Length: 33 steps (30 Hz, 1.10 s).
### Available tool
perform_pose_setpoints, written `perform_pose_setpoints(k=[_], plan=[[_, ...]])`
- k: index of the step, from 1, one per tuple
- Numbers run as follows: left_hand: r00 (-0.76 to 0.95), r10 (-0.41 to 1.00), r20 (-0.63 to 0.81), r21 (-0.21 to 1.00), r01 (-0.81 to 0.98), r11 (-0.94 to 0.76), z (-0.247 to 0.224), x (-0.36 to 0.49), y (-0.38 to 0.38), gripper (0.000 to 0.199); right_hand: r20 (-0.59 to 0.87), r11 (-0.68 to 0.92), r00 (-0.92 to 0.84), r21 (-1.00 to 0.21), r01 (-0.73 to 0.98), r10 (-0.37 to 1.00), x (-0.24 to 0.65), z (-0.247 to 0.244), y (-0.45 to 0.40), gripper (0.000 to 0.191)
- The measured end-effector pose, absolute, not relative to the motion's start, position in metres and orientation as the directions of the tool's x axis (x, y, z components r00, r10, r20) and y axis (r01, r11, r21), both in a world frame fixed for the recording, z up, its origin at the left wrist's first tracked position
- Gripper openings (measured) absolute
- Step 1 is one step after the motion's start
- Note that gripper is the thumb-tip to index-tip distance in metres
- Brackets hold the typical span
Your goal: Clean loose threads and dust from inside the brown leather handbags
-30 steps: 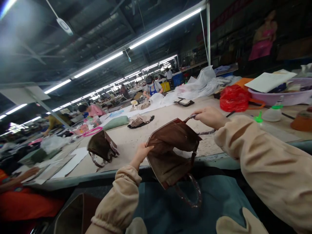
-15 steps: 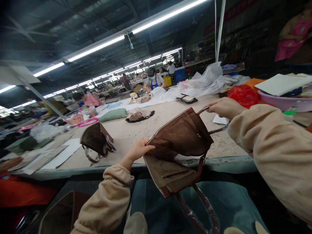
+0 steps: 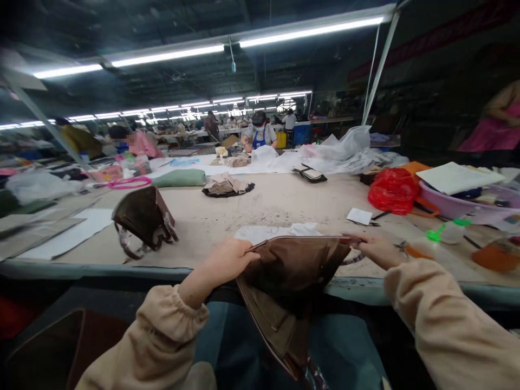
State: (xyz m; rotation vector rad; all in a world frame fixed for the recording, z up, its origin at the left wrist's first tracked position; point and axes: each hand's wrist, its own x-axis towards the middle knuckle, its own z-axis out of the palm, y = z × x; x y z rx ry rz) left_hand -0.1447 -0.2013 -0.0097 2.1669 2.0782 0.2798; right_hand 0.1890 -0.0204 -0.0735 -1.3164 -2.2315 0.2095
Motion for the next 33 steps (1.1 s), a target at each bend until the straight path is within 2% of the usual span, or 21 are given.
perform_pose_setpoints(k=[2, 3, 5, 6, 8, 10, 12, 15, 17, 21, 28, 33], plan=[[0.026, 0.999, 0.027, 0.154, 0.988, -0.029, -0.008, -0.137, -0.203, 0.038, 0.171, 0.509, -0.480, -0.241, 0.826, 0.860, 0.210, -0.077, -0.030, 0.043], [0.016, 1.000, 0.026, 0.139, 0.990, -0.019, -0.008, -0.133, -0.203, 0.037, 0.123, 0.491, -0.477, -0.150, 0.858, 0.870, 0.219, -0.073, -0.039, 0.053], [-0.006, 1.000, 0.026, 0.127, 0.992, 0.002, -0.008, -0.129, -0.203, 0.036, 0.201, 0.454, -0.449, 0.022, 0.891, 0.871, 0.228, -0.056, -0.068, 0.066], [-0.017, 1.000, 0.024, 0.126, 0.992, 0.014, -0.008, -0.127, -0.202, 0.035, 0.265, 0.480, -0.479, 0.063, 0.875, 0.837, 0.226, -0.045, -0.087, 0.071], [-0.033, 0.999, 0.019, 0.124, 0.992, 0.030, -0.008, -0.125, -0.200, 0.035, 0.454, 0.578, -0.524, 0.022, 0.816, 0.721, 0.206, -0.024, -0.129, 0.078], [-0.044, 0.999, 0.017, 0.118, 0.992, 0.042, -0.008, -0.125, -0.197, 0.036, 0.683, 0.630, -0.390, -0.132, 0.765, 0.618, 0.168, -0.013, -0.166, 0.055], [-0.050, 0.999, 0.014, 0.111, 0.993, 0.048, -0.008, -0.125, -0.196, 0.036, 0.772, 0.743, -0.361, -0.207, 0.636, 0.524, 0.122, -0.015, -0.185, 0.032], [-0.035, 0.999, -0.001, 0.122, 0.992, 0.035, -0.007, -0.126, -0.197, 0.036, 0.718, 0.871, -0.513, -0.287, 0.399, 0.471, 0.064, -0.031, -0.178, 0.031], [-0.026, 1.000, -0.008, 0.139, 0.990, 0.027, -0.007, -0.127, -0.198, 0.037, 0.711, 0.890, -0.541, -0.301, 0.342, 0.449, 0.042, -0.044, -0.160, 0.029], [-0.030, 1.000, -0.007, 0.163, 0.986, 0.031, -0.007, -0.128, -0.199, 0.036, 0.754, 0.910, -0.526, -0.234, 0.343, 0.392, 0.033, -0.060, -0.134, 0.023], [0.003, 1.000, 0.002, 0.188, 0.982, -0.004, -0.007, -0.131, -0.190, 0.034, 0.816, 0.950, -0.516, -0.120, 0.290, 0.260, 0.037, -0.078, -0.121, 0.032], [0.005, 1.000, 0.005, 0.210, 0.978, -0.006, -0.007, -0.133, -0.187, 0.034, 0.821, 0.957, -0.517, -0.114, 0.268, 0.243, 0.035, -0.079, -0.113, 0.026]])
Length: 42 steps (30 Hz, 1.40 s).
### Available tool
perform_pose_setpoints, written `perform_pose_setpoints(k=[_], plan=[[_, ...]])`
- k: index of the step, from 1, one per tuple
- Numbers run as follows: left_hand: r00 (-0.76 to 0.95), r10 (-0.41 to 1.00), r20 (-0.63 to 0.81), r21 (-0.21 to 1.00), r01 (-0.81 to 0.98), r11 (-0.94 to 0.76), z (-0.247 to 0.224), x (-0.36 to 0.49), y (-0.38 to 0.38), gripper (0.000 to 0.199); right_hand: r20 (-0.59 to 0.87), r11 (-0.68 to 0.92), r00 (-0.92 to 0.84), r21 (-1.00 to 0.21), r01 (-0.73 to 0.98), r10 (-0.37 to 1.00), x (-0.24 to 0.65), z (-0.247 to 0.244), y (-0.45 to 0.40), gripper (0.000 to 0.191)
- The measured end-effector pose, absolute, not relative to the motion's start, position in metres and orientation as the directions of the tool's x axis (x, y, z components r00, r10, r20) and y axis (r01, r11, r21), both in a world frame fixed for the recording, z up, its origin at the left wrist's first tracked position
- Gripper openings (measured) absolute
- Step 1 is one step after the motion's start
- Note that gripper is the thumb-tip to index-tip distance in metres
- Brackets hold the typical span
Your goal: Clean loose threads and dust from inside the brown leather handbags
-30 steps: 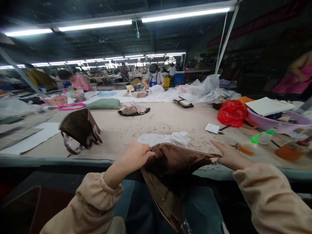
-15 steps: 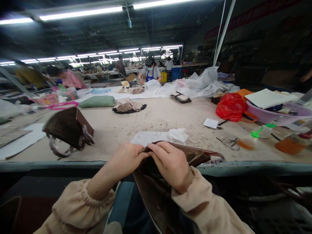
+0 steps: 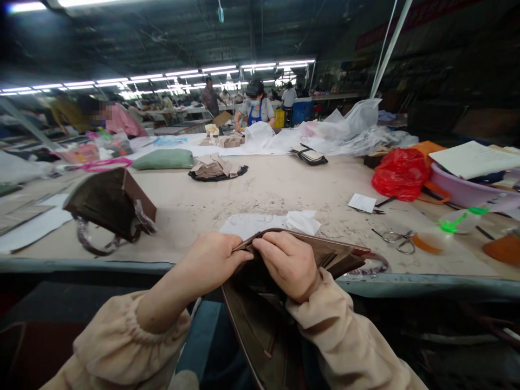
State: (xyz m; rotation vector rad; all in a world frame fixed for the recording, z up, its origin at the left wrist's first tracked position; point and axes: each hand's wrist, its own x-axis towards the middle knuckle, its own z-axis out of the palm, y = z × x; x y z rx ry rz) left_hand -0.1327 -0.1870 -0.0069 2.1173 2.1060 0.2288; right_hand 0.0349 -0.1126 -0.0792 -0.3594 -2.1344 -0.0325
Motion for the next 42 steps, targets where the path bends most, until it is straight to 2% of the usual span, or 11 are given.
perform_pose_setpoints(k=[8, 16, 20, 31, 38, 40, 42], plan=[[0.008, 1.000, -0.014, 0.210, 0.978, -0.005, -0.007, -0.133, -0.185, 0.035, 0.762, 0.924, -0.534, -0.231, 0.304, 0.366, 0.033, -0.074, -0.113, 0.015], [0.023, 0.999, -0.027, 0.235, 0.972, -0.016, -0.007, -0.132, -0.186, 0.033, 0.738, 0.863, -0.454, -0.378, 0.335, 0.500, 0.029, -0.075, -0.121, 0.010], [0.028, 0.999, -0.024, 0.226, 0.974, -0.022, -0.008, -0.132, -0.189, 0.031, 0.733, 0.847, -0.432, -0.403, 0.346, 0.526, 0.026, -0.072, -0.125, 0.010], [0.008, 0.997, 0.081, 0.365, 0.930, -0.037, -0.011, -0.130, -0.193, 0.026, 0.701, 0.812, -0.419, -0.435, 0.390, 0.577, 0.022, -0.066, -0.134, 0.010], [-0.030, 0.991, 0.133, 0.330, 0.944, -0.016, -0.015, -0.125, -0.192, 0.030, 0.722, 0.826, -0.416, -0.406, 0.391, 0.552, 0.025, -0.064, -0.135, 0.008], [-0.054, 0.989, 0.138, 0.333, 0.943, 0.005, -0.016, -0.124, -0.192, 0.030, 0.727, 0.836, -0.418, -0.431, 0.340, 0.545, 0.030, -0.065, -0.133, 0.016], [-0.072, 0.988, 0.137, 0.344, 0.939, 0.021, -0.016, -0.123, -0.191, 0.030, 0.722, 0.836, -0.421, -0.462, 0.298, 0.549, 0.035, -0.066, -0.130, 0.034]])
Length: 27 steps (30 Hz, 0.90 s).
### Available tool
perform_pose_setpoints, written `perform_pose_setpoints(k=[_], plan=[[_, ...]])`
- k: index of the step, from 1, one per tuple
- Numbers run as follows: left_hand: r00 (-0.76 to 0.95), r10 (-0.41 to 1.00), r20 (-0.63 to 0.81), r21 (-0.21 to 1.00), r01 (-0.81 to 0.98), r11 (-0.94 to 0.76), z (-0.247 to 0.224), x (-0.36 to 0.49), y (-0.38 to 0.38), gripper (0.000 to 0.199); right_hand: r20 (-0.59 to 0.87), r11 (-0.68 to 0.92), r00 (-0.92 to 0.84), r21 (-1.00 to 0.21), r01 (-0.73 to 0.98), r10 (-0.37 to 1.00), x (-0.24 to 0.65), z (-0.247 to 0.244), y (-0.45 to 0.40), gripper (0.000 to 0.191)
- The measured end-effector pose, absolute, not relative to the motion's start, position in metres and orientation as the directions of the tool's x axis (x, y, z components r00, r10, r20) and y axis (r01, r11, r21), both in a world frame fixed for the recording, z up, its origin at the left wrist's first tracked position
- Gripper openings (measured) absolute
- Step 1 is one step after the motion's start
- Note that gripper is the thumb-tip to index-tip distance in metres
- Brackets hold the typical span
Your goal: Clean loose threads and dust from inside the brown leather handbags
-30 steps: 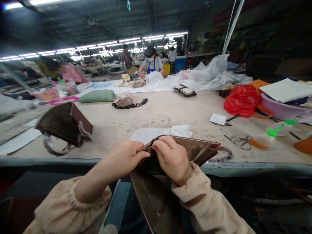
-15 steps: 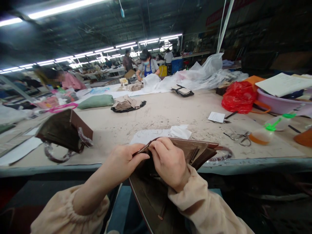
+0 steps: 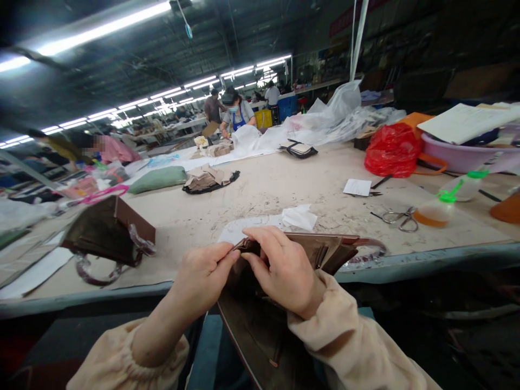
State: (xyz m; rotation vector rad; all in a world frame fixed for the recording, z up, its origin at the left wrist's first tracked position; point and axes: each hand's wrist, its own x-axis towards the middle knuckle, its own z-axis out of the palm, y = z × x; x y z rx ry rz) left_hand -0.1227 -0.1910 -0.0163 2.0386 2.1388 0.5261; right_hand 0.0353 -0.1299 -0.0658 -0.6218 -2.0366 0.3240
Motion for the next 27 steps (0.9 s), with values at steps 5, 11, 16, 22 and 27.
perform_pose_setpoints(k=[5, 11, 16, 22, 27], plan=[[-0.079, 0.986, 0.145, 0.315, 0.949, 0.030, -0.017, -0.121, -0.190, 0.030, 0.664, 0.787, -0.423, -0.504, 0.356, 0.617, 0.044, -0.069, -0.125, 0.054], [-0.053, 0.991, 0.121, 0.337, 0.941, 0.009, -0.016, -0.121, -0.191, 0.032, 0.608, 0.799, -0.519, -0.463, 0.384, 0.602, 0.037, -0.065, -0.120, 0.046], [-0.036, 0.995, 0.093, 0.395, 0.919, -0.004, -0.016, -0.122, -0.191, 0.033, 0.602, 0.800, -0.527, -0.467, 0.377, 0.600, 0.037, -0.063, -0.117, 0.035], [-0.034, 0.998, 0.062, 0.460, 0.888, 0.001, -0.018, -0.126, -0.194, 0.034, 0.599, 0.804, -0.538, -0.474, 0.360, 0.594, 0.042, -0.061, -0.116, 0.034], [-0.029, 0.998, 0.050, 0.507, 0.862, 0.000, -0.018, -0.126, -0.194, 0.034, 0.591, 0.791, -0.527, -0.491, 0.366, 0.611, 0.042, -0.060, -0.116, 0.033]])
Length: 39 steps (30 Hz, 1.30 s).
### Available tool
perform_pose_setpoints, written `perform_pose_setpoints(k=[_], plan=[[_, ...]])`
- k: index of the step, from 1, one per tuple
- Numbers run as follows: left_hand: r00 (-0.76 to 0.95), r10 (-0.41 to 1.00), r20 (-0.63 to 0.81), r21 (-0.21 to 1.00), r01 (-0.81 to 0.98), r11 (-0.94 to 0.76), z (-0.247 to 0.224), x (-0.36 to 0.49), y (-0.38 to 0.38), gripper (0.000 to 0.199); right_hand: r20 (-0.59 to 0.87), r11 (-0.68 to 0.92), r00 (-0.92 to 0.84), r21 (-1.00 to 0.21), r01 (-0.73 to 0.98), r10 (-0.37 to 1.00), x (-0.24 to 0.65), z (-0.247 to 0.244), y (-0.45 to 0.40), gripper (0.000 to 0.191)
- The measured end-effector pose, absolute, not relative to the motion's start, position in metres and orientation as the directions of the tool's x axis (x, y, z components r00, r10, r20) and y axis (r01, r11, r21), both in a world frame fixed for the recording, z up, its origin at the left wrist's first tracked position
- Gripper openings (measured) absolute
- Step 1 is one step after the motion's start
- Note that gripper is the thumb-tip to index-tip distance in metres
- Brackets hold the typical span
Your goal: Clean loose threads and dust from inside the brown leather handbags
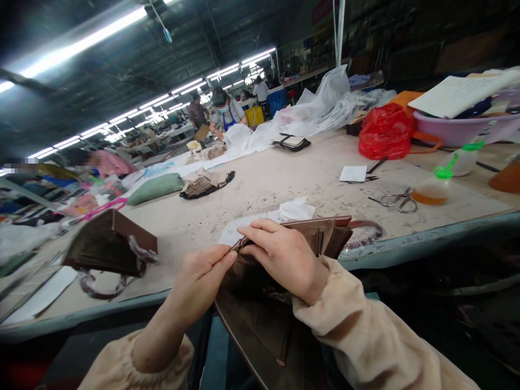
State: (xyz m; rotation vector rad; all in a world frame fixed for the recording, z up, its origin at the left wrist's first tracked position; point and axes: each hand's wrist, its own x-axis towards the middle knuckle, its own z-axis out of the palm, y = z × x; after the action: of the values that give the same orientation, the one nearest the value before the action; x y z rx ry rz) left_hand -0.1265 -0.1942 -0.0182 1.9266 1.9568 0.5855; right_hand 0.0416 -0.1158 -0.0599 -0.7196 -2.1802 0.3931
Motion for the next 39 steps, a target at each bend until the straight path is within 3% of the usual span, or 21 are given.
perform_pose_setpoints(k=[13, 19, 24, 28, 39], plan=[[-0.048, 0.998, 0.049, 0.550, 0.835, 0.013, -0.018, -0.126, -0.195, 0.031, 0.561, 0.723, -0.458, -0.562, 0.402, 0.690, 0.036, -0.053, -0.127, 0.022], [-0.053, 0.997, 0.062, 0.532, 0.847, 0.012, -0.021, -0.127, -0.194, 0.034, 0.616, 0.781, -0.485, -0.540, 0.312, 0.620, 0.041, -0.061, -0.127, 0.040], [-0.050, 0.997, 0.062, 0.518, 0.855, 0.011, -0.020, -0.127, -0.195, 0.032, 0.727, 0.861, -0.461, -0.422, 0.285, 0.509, 0.041, -0.068, -0.128, 0.023], [-0.044, 0.997, 0.067, 0.500, 0.866, 0.004, -0.019, -0.126, -0.197, 0.032, 0.742, 0.887, -0.491, -0.336, 0.318, 0.457, 0.039, -0.069, -0.125, 0.020], [-0.011, 0.997, 0.075, 0.454, 0.890, -0.024, -0.017, -0.126, -0.195, 0.033, 0.675, 0.887, -0.578, -0.312, 0.340, 0.459, 0.038, -0.060, -0.124, 0.022]])
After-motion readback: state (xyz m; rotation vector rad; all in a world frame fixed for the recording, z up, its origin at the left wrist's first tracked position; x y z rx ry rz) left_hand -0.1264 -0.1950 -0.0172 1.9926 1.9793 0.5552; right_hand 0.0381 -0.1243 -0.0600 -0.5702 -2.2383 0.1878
